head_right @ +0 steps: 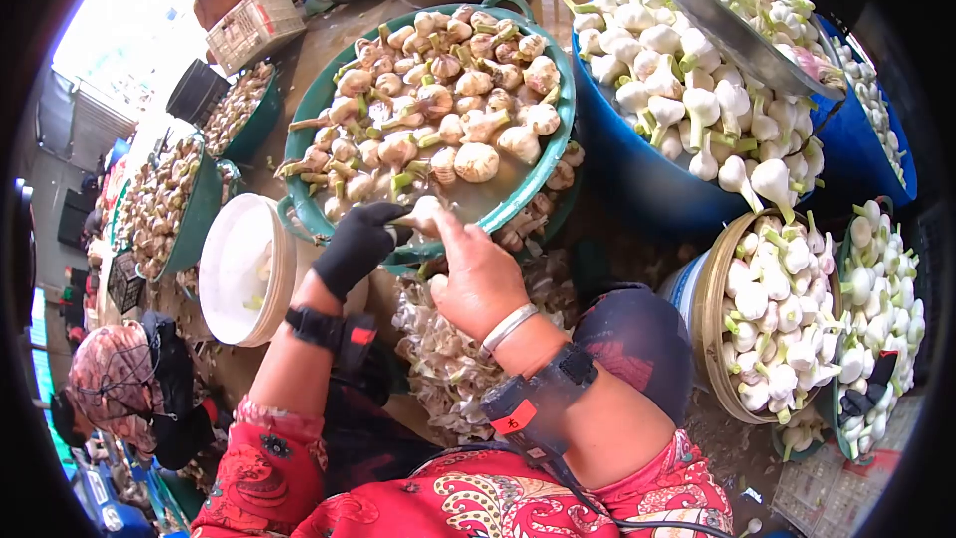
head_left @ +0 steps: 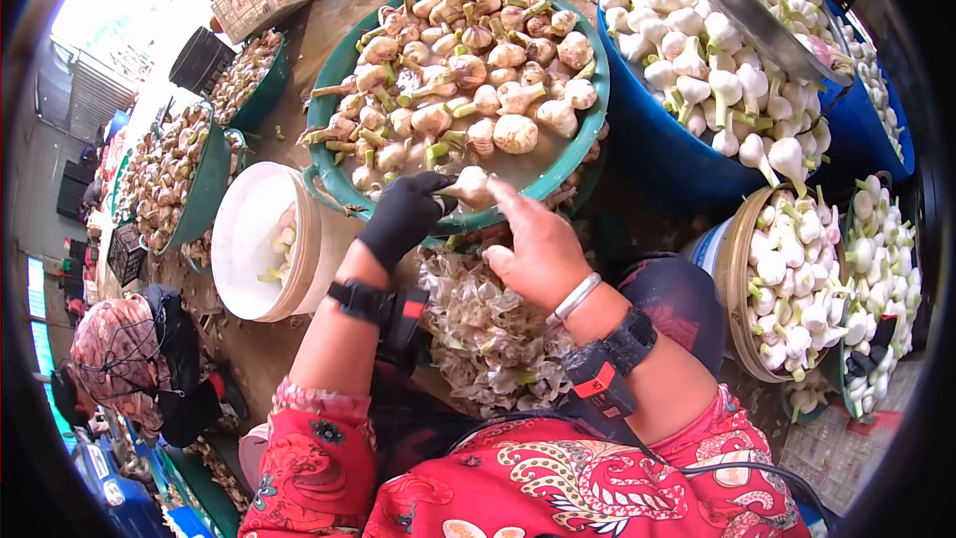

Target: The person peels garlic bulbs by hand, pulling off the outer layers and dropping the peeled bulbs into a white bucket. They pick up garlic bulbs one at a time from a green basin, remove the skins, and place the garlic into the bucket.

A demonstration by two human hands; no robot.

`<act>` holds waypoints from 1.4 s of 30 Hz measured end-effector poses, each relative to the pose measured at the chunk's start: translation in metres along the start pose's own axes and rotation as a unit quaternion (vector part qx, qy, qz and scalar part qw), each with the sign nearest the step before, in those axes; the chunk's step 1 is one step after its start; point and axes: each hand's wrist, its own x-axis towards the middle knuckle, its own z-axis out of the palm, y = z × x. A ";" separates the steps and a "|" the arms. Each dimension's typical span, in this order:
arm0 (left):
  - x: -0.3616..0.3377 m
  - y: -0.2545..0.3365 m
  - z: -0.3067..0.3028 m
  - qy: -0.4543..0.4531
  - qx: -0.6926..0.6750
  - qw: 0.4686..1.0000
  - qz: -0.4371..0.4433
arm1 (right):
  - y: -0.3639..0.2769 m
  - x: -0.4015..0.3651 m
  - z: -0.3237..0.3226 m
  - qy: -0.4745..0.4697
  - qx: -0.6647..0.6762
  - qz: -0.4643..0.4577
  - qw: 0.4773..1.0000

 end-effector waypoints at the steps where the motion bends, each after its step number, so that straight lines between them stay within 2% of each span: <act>1: -0.017 0.018 -0.007 -0.010 -0.155 0.986 -0.053 | -0.001 0.003 0.001 -0.003 0.002 0.000 1.000; 3: -0.051 0.047 -0.015 -0.015 -0.418 0.899 -0.128 | -0.004 0.007 0.005 0.021 0.121 -0.061 0.991; 4: -0.063 0.049 -0.017 -0.023 -0.468 0.875 -0.121 | -0.005 0.006 0.008 0.016 0.121 -0.062 0.991; 6: -0.081 0.063 -0.014 0.028 -0.576 0.810 -0.100 | -0.005 0.006 0.016 -0.065 0.292 -0.068 0.952; 7: -0.083 0.062 -0.011 0.033 -0.579 0.809 -0.100 | -0.005 0.005 0.020 -0.045 0.274 -0.106 0.955; 9: -0.086 0.055 -0.003 0.068 -0.644 0.755 -0.101 | -0.015 0.001 0.019 -0.043 0.276 -0.080 0.957; 10: -0.087 0.053 0.000 0.070 -0.646 0.753 -0.102 | -0.019 0.000 0.018 -0.035 0.277 -0.053 0.959; 11: -0.085 0.051 0.002 0.097 -0.622 0.770 -0.099 | -0.019 0.000 0.022 0.000 0.234 -0.103 0.967; 12: -0.085 0.050 0.004 0.123 -0.598 0.786 -0.097 | -0.016 0.000 0.026 -0.002 0.232 -0.103 0.967; 14: -0.088 0.047 0.003 0.126 -0.593 0.790 -0.093 | -0.013 0.001 0.032 -0.051 0.378 0.004 0.924; 15: -0.091 0.046 0.003 0.105 -0.585 0.799 -0.094 | -0.014 0.001 0.030 -0.051 0.377 0.004 0.925; 17: -0.093 0.049 0.001 0.085 -0.570 0.812 -0.098 | -0.018 0.005 0.022 -0.081 0.505 0.114 0.851; 18: -0.092 0.051 0.000 0.084 -0.570 0.812 -0.097 | -0.017 0.005 0.024 -0.080 0.505 0.114 0.852; 20: -0.091 0.053 0.000 0.124 -0.547 0.824 -0.076 | -0.014 0.003 0.031 -0.051 0.448 0.040 0.891; 21: -0.089 0.051 0.001 0.123 -0.547 0.824 -0.079 | -0.013 0.002 0.033 -0.052 0.449 0.043 0.891; 23: -0.085 0.048 0.004 0.156 -0.487 0.856 -0.076 | -0.013 0.001 0.035 -0.045 0.367 -0.025 0.929; 24: -0.087 0.045 0.003 0.156 -0.488 0.856 -0.076 | -0.013 0.000 0.032 -0.045 0.367 -0.025 0.929; 26: -0.092 0.042 -0.002 0.058 -0.613 0.786 -0.054 | -0.015 0.002 0.018 -0.110 0.560 0.142 0.809; 27: -0.093 0.046 -0.003 0.060 -0.619 0.780 -0.074 | -0.011 0.005 0.017 -0.114 0.590 0.156 0.784; 31: -0.092 0.050 -0.001 0.084 -0.574 0.812 -0.059 | -0.012 0.003 0.020 -0.103 0.580 0.145 0.795; 33: -0.091 0.051 0.001 0.108 -0.523 0.844 -0.041 | -0.013 0.001 0.023 -0.070 0.508 0.094 0.854; 34: -0.091 0.053 -0.001 0.108 -0.523 0.844 -0.042 | -0.012 0.001 0.025 -0.071 0.508 0.094 0.853; 36: -0.091 0.058 -0.005 0.100 -0.560 0.818 -0.087 | -0.010 0.001 0.030 -0.049 0.428 0.038 0.902; 40: -0.088 0.044 0.001 0.109 -0.533 0.833 -0.099 | -0.010 -0.001 0.031 -0.091 0.464 0.056 0.879; 42: -0.091 0.044 -0.002 0.052 -0.610 0.785 -0.094 | -0.003 0.003 0.029 -0.123 0.573 0.130 0.800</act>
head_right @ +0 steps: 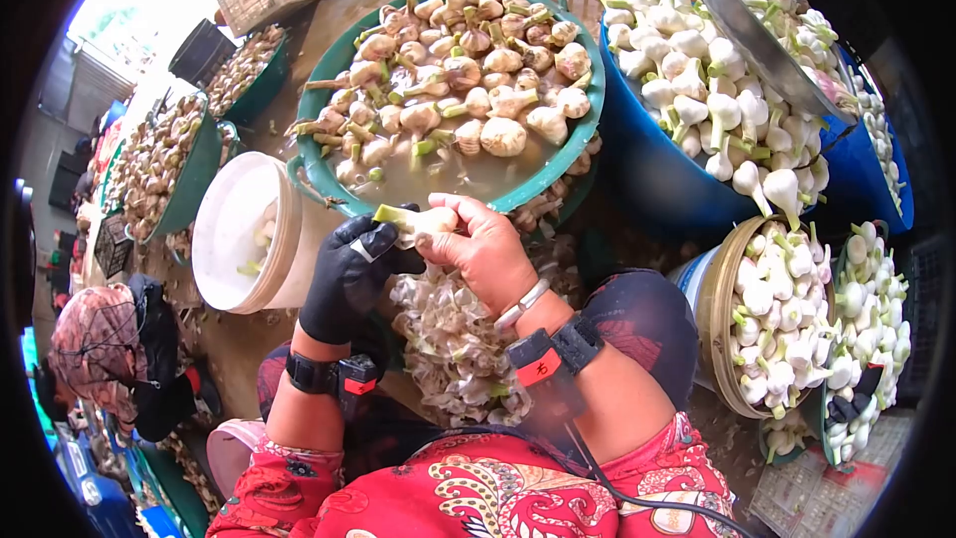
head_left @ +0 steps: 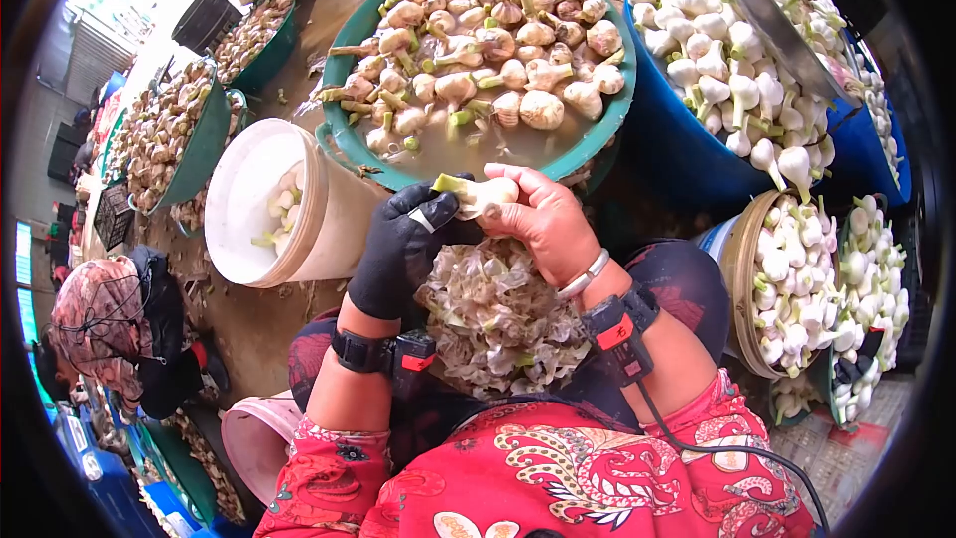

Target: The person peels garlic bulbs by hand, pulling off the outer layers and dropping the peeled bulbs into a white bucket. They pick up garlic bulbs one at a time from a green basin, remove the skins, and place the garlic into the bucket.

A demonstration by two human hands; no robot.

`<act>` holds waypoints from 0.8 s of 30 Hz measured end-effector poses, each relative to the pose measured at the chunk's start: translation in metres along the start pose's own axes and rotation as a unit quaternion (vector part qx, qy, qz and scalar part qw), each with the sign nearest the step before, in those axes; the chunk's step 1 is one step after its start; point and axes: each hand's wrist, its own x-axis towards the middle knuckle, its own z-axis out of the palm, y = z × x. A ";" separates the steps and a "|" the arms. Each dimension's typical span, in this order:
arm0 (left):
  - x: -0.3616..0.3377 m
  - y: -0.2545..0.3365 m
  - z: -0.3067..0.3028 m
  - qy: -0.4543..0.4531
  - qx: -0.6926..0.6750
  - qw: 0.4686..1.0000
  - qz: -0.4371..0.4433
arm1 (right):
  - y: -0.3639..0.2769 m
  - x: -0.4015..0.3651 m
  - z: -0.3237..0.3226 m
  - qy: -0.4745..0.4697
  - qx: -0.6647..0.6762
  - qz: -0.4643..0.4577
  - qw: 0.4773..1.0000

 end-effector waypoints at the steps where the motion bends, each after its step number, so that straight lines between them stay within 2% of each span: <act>1: 0.000 0.001 -0.001 -0.001 0.000 1.000 0.000 | -0.002 0.000 -0.003 -0.003 0.027 0.022 0.999; 5: -0.002 0.002 0.002 -0.019 -0.017 0.999 0.019 | -0.006 0.000 0.000 0.021 0.062 0.044 0.997; 7: -0.001 0.000 0.003 -0.021 -0.006 0.999 0.032 | -0.002 -0.001 0.003 0.039 -0.049 -0.034 0.997; 8: 0.001 -0.004 0.002 -0.006 -0.014 0.999 0.043 | -0.001 -0.001 0.005 0.039 -0.049 -0.033 0.998; 9: 0.002 -0.006 0.002 0.009 -0.023 0.998 0.053 | 0.001 -0.001 0.007 0.041 -0.115 -0.086 0.989; 10: 0.003 -0.006 0.003 0.010 -0.023 0.998 0.053 | 0.003 -0.002 0.009 0.043 -0.180 -0.139 0.973; 11: 0.003 -0.007 0.006 0.031 -0.041 0.998 0.028 | 0.009 0.001 0.007 0.033 -0.188 -0.167 0.967; 13: 0.004 -0.008 0.005 0.052 -0.059 0.997 0.002 | 0.016 0.002 0.003 0.036 -0.223 -0.162 0.960; 16: 0.005 -0.010 0.000 0.023 -0.060 0.998 -0.020 | 0.017 0.000 0.005 0.052 -0.258 -0.154 0.952; 18: 0.004 -0.007 -0.003 0.033 0.000 0.999 -0.015 | 0.018 -0.001 0.008 0.044 -0.041 -0.045 0.997; 19: 0.005 -0.009 -0.006 0.032 0.000 0.999 -0.016 | 0.014 -0.002 0.006 0.045 -0.041 -0.044 0.997; 20: 0.006 -0.013 -0.010 0.042 0.146 0.987 0.055 | 0.008 -0.002 0.002 0.011 0.008 0.032 0.999; 21: 0.006 -0.016 -0.013 0.050 0.289 0.948 0.124 | 0.003 -0.002 -0.002 -0.023 0.057 0.108 0.992; 22: 0.006 -0.018 -0.015 0.051 0.288 0.948 0.123 | 0.001 -0.002 -0.005 -0.023 0.057 0.110 0.992; 24: 0.007 -0.017 -0.014 0.046 0.529 0.817 0.224 | -0.005 -0.002 -0.006 -0.051 0.054 0.265 0.961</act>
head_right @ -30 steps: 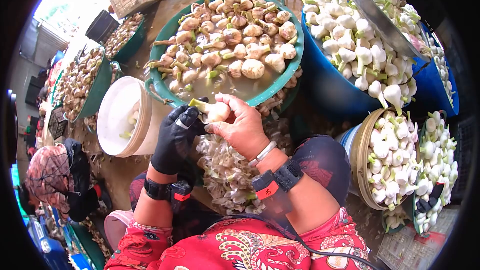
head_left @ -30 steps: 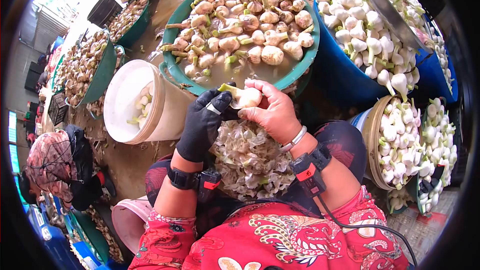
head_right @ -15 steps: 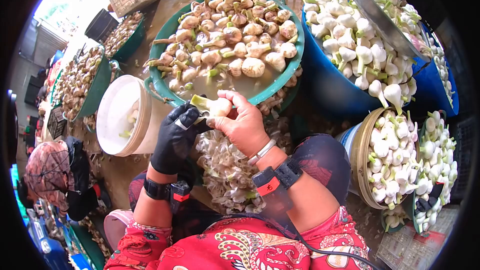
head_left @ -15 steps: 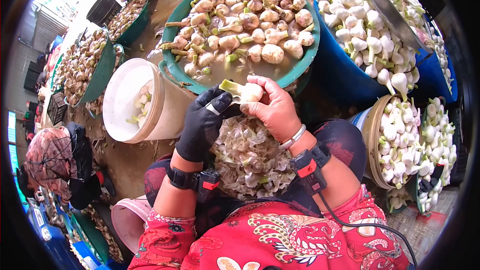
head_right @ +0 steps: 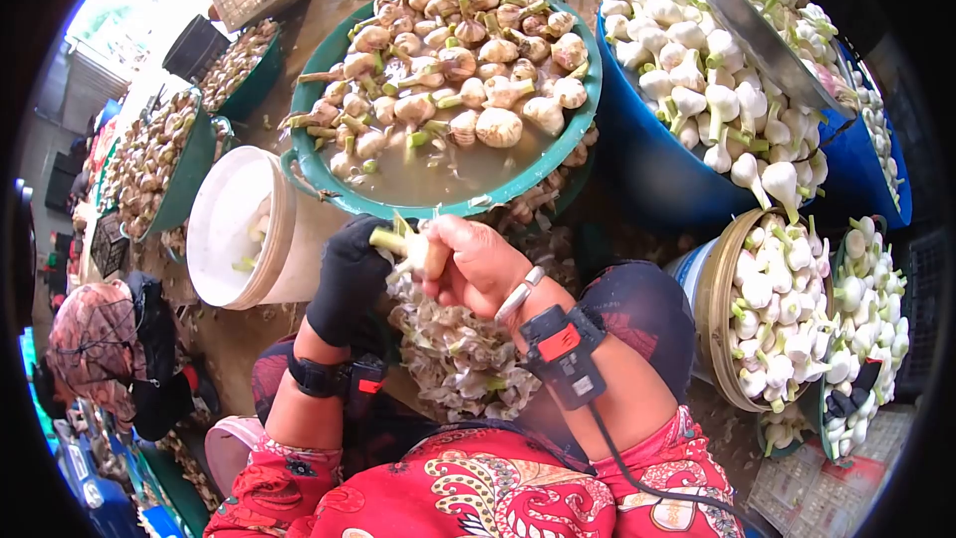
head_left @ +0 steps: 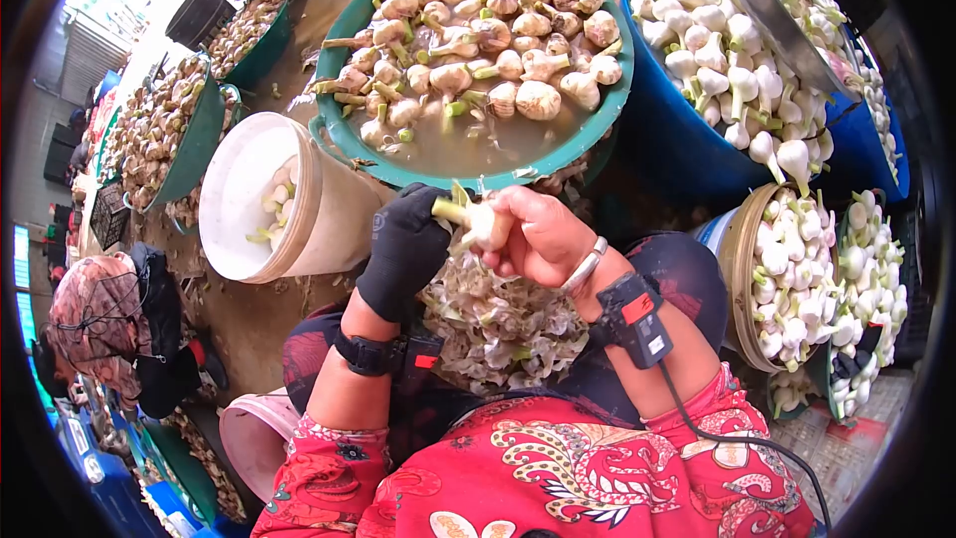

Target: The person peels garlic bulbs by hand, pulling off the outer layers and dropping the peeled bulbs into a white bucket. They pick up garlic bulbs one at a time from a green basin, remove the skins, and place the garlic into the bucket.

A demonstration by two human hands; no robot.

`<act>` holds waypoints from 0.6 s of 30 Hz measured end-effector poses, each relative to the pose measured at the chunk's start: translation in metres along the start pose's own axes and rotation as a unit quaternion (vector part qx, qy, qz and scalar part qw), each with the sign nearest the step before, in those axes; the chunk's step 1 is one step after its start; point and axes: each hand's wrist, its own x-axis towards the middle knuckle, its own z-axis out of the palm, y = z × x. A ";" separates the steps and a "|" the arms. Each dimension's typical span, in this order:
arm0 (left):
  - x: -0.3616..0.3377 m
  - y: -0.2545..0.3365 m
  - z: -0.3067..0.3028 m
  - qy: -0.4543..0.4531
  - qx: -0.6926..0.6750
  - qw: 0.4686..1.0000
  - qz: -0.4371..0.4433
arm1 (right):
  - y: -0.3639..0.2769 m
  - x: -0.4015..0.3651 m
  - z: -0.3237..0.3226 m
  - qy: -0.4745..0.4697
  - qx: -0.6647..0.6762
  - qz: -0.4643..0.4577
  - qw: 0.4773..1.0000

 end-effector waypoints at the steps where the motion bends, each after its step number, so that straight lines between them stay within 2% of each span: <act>1: 0.000 0.003 -0.001 -0.004 0.020 0.999 0.033 | 0.002 -0.002 0.006 -0.004 0.020 0.057 0.998; 2: 0.002 0.008 -0.003 -0.004 0.020 0.999 0.033 | 0.003 -0.008 0.010 -0.029 0.021 0.075 0.997; 4: 0.005 0.015 -0.004 -0.004 -0.008 0.996 0.086 | 0.007 -0.008 0.007 -0.063 0.041 0.079 0.994; 6: 0.000 0.012 -0.002 -0.010 -0.058 0.996 0.062 | 0.007 -0.007 0.004 -0.062 0.050 0.049 0.996; 7: -0.003 0.008 -0.002 -0.017 -0.257 0.963 -0.076 | 0.005 -0.006 0.003 -0.062 0.058 0.018 0.996; 8: -0.004 0.007 -0.003 -0.025 -0.440 0.873 -0.210 | 0.004 -0.005 0.000 -0.062 0.056 0.016 0.996; 10: -0.007 0.008 -0.008 -0.057 -0.459 0.868 -0.181 | 0.000 -0.002 -0.004 0.010 0.033 -0.078 0.996; 12: -0.006 0.031 -0.009 -0.054 -0.540 0.810 -0.222 | -0.003 -0.005 -0.002 0.021 0.019 -0.081 0.996; 15: -0.008 0.028 -0.009 -0.040 -0.512 0.827 -0.230 | -0.005 -0.005 0.003 0.028 -0.022 -0.051 0.998; 18: -0.006 0.034 -0.013 -0.031 -0.481 0.846 -0.229 | -0.007 0.001 0.008 0.073 0.028 -0.063 0.995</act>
